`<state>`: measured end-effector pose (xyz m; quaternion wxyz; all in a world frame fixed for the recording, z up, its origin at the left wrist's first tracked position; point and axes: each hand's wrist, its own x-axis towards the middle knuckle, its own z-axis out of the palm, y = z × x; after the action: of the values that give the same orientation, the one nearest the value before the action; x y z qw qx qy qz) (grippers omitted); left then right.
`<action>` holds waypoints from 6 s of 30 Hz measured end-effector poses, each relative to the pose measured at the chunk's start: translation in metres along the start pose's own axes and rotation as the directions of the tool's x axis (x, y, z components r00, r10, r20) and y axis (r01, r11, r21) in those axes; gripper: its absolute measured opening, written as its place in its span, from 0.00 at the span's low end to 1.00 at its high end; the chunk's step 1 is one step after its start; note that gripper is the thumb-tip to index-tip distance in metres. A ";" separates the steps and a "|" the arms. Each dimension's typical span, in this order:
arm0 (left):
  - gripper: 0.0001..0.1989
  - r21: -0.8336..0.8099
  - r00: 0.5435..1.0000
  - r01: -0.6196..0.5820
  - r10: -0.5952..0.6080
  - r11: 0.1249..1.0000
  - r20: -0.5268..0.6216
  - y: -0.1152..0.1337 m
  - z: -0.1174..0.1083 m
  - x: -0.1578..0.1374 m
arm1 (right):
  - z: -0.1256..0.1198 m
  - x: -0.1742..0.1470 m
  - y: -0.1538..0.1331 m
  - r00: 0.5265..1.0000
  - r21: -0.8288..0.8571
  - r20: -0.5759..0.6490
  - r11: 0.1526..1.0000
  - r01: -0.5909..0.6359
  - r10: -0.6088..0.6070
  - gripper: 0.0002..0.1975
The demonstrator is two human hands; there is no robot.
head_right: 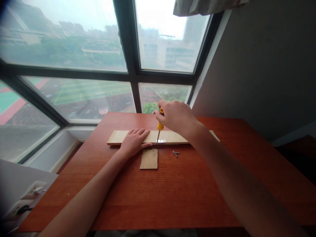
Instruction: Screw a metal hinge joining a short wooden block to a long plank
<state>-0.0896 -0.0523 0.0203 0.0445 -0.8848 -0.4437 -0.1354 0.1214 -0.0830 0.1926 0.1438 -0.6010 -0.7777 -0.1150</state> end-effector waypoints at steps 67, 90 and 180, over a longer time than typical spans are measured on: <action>0.31 0.010 1.000 -0.016 0.016 1.000 -0.010 0.000 0.000 -0.002 | 0.005 -0.008 -0.013 0.998 0.202 -0.051 0.978 0.043 -0.034 0.15; 0.28 0.017 1.000 -0.012 0.012 1.000 -0.003 0.000 -0.001 0.000 | 0.007 0.003 -0.009 0.998 0.135 -0.060 0.991 -0.018 0.026 0.13; 0.27 -0.013 1.000 -0.001 0.001 1.000 0.013 0.001 -0.002 0.000 | -0.005 -0.002 0.007 0.975 0.384 0.038 0.904 0.186 -0.217 0.04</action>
<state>-0.0896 -0.0532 0.0226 0.0357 -0.8862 -0.4425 -0.1325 0.1293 -0.0845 0.1968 0.2132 -0.4823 -0.8484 0.0470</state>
